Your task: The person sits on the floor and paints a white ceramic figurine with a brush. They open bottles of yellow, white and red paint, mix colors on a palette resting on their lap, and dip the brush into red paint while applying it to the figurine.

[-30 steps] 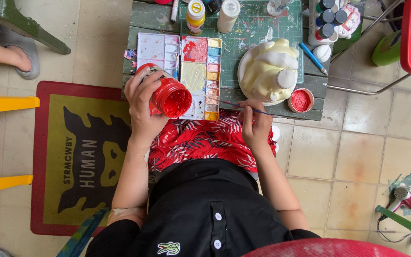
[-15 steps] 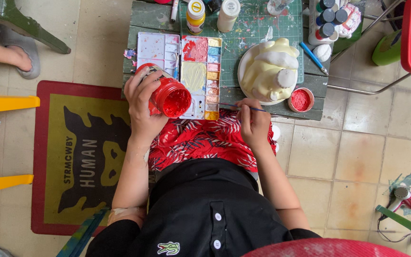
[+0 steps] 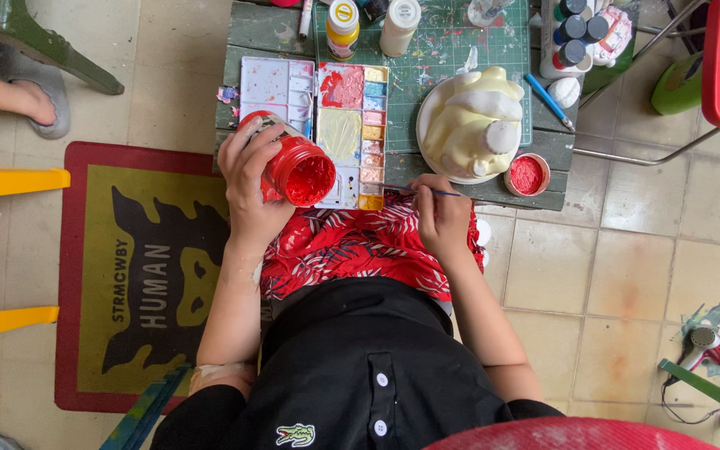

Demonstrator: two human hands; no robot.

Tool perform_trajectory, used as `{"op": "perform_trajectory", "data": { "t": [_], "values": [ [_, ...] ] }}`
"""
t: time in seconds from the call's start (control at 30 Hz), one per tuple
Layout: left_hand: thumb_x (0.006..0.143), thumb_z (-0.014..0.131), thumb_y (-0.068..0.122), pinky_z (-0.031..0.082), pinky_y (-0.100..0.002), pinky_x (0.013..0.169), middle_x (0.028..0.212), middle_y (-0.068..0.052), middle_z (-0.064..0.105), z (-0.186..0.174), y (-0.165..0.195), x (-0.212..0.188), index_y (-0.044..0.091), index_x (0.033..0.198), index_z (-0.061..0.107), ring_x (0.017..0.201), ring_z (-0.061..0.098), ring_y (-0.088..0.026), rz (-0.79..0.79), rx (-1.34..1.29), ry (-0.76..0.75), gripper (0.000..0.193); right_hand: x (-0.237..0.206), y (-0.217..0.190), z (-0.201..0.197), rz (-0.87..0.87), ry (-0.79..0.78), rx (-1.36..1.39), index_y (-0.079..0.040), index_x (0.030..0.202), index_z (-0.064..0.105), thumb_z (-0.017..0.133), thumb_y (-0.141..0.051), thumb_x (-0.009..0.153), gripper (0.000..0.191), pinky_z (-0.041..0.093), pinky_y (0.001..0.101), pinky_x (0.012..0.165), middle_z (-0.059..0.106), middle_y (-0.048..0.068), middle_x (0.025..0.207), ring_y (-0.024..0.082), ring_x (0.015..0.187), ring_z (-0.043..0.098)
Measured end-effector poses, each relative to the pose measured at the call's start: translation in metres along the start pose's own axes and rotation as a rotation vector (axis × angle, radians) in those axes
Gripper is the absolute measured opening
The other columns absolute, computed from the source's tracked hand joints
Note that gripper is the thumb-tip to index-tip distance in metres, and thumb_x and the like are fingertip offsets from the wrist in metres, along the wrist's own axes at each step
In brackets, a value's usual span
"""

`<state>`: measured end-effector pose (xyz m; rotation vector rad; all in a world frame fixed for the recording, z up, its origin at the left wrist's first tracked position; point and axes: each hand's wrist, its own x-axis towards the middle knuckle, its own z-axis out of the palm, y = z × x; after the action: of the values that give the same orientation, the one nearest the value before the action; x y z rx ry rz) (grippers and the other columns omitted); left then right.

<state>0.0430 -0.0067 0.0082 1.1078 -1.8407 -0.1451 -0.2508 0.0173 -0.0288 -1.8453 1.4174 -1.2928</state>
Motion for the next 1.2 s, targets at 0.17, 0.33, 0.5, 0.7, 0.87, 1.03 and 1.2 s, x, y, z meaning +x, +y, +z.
{"op": "perform_trajectory", "data": {
  "t": [0.17, 0.33, 0.5, 0.7, 0.87, 1.03, 1.2],
  "values": [
    [0.077, 0.099, 0.01, 0.033, -0.051, 0.125, 0.147, -0.009, 0.059, 0.0, 0.0, 0.0, 0.016, 0.14, 0.044, 0.146, 0.047, -0.034, -0.002, 0.008, 0.003, 0.084, 0.0, 0.004, -0.001, 0.031, 0.052, 0.047, 0.002, 0.108, 0.059, 0.048, 0.0, 0.108, 0.011, 0.051, 0.0265, 0.06, 0.074, 0.013, 0.089, 0.014, 0.064, 0.067],
    [0.077, 0.099, 0.01, 0.032, -0.052, 0.125, 0.146, -0.009, 0.06, 0.0, 0.0, 0.001, 0.015, 0.14, 0.044, 0.146, 0.048, -0.034, 0.001, 0.011, 0.009, 0.084, -0.004, 0.009, 0.002, 0.046, 0.103, 0.126, 0.002, 0.109, 0.057, 0.045, -0.001, 0.11, 0.013, 0.054, 0.026, 0.062, 0.071, 0.017, 0.097, 0.015, 0.071, 0.071],
    [0.077, 0.099, 0.01, 0.032, -0.052, 0.125, 0.147, -0.009, 0.059, -0.001, 0.001, 0.001, 0.015, 0.14, 0.044, 0.146, 0.048, -0.034, -0.003, 0.007, -0.008, 0.083, -0.003, 0.009, 0.0, 0.079, 0.03, 0.029, 0.002, 0.107, 0.061, 0.05, 0.0, 0.108, 0.012, 0.051, 0.0269, 0.061, 0.071, 0.012, 0.084, 0.015, 0.063, 0.068],
    [0.077, 0.098, 0.009, 0.032, -0.052, 0.126, 0.147, -0.009, 0.059, -0.001, 0.002, 0.001, 0.015, 0.14, 0.044, 0.146, 0.048, -0.035, -0.008, -0.001, -0.015, 0.083, -0.001, 0.002, -0.001, 0.031, 0.016, -0.015, 0.001, 0.106, 0.062, 0.052, 0.001, 0.106, 0.01, 0.051, 0.0279, 0.06, 0.071, 0.011, 0.085, 0.015, 0.063, 0.068],
    [0.077, 0.098, 0.009, 0.032, -0.052, 0.126, 0.147, -0.009, 0.059, -0.001, 0.001, 0.002, 0.015, 0.14, 0.045, 0.146, 0.048, -0.034, -0.009, 0.003, -0.01, 0.082, 0.006, -0.005, -0.004, 0.026, 0.049, -0.062, -0.001, 0.105, 0.063, 0.054, 0.002, 0.104, 0.009, 0.051, 0.0292, 0.059, 0.072, 0.011, 0.085, 0.017, 0.064, 0.069],
    [0.078, 0.099, 0.01, 0.031, -0.052, 0.126, 0.148, -0.008, 0.058, 0.001, 0.001, 0.002, 0.015, 0.14, 0.044, 0.147, 0.046, -0.034, -0.002, -0.005, -0.017, 0.083, 0.008, -0.013, -0.007, -0.019, 0.05, -0.121, -0.002, 0.103, 0.064, 0.057, 0.003, 0.1, 0.009, 0.052, 0.0317, 0.061, 0.073, 0.01, 0.087, 0.022, 0.064, 0.069],
    [0.077, 0.098, 0.01, 0.032, -0.051, 0.126, 0.148, -0.008, 0.059, 0.001, 0.001, 0.002, 0.016, 0.14, 0.045, 0.147, 0.047, -0.033, -0.003, -0.009, -0.019, 0.083, 0.007, -0.018, -0.006, -0.206, -0.019, -0.249, -0.004, 0.099, 0.064, 0.064, 0.002, 0.095, 0.008, 0.053, 0.0382, 0.067, 0.071, 0.011, 0.086, 0.031, 0.075, 0.071]
  ]
}}
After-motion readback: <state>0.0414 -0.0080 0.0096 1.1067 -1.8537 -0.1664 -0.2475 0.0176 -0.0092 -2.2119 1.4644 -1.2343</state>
